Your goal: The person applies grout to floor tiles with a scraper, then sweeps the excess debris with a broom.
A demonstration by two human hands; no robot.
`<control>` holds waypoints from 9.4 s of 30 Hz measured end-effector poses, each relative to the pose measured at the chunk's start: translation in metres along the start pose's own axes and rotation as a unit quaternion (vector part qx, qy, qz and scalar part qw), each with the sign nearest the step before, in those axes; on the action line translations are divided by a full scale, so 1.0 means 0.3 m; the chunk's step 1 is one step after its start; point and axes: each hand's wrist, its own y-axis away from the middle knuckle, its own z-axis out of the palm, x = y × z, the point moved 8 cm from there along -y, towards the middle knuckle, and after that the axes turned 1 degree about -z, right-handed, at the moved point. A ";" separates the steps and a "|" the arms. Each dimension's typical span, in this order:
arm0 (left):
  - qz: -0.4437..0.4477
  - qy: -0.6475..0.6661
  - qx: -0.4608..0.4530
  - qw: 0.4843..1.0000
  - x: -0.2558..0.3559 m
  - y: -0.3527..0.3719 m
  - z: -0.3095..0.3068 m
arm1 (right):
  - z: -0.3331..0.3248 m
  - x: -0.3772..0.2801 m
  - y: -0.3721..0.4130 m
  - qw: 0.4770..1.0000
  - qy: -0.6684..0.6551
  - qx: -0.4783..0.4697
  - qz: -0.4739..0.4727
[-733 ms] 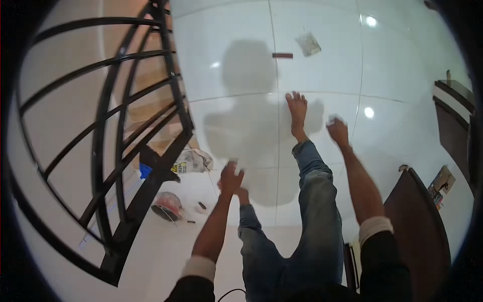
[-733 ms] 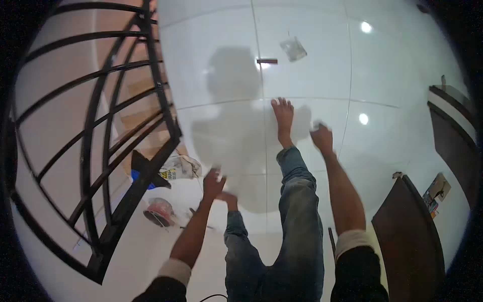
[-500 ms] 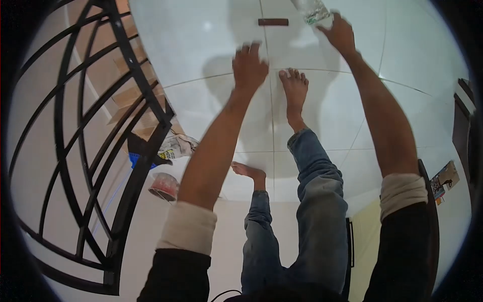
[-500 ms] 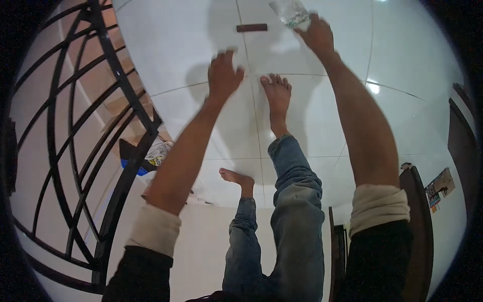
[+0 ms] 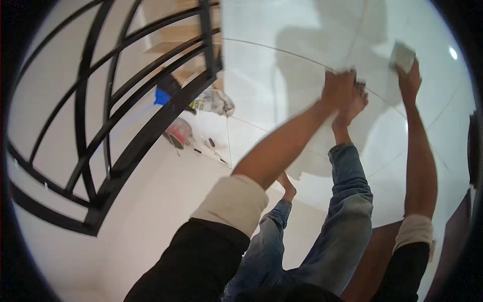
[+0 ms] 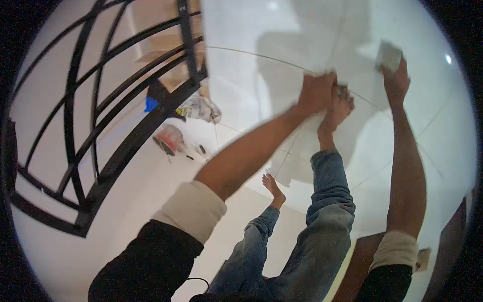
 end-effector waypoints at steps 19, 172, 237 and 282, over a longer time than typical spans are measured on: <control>-0.342 0.511 0.198 0.763 -0.421 2.273 -0.556 | -0.515 -1.304 1.224 0.920 0.212 -0.306 -0.122; -0.369 0.115 0.691 0.611 -3.931 3.683 -0.067 | 3.624 -3.779 3.472 0.619 0.156 -0.213 -0.740; 0.042 0.251 0.728 0.636 -3.655 3.239 -1.142 | 2.648 -3.839 2.669 0.809 0.119 0.001 -0.576; -0.604 0.170 0.526 0.575 -3.690 3.656 0.385 | 3.824 -3.585 3.757 0.353 0.312 -0.279 -0.837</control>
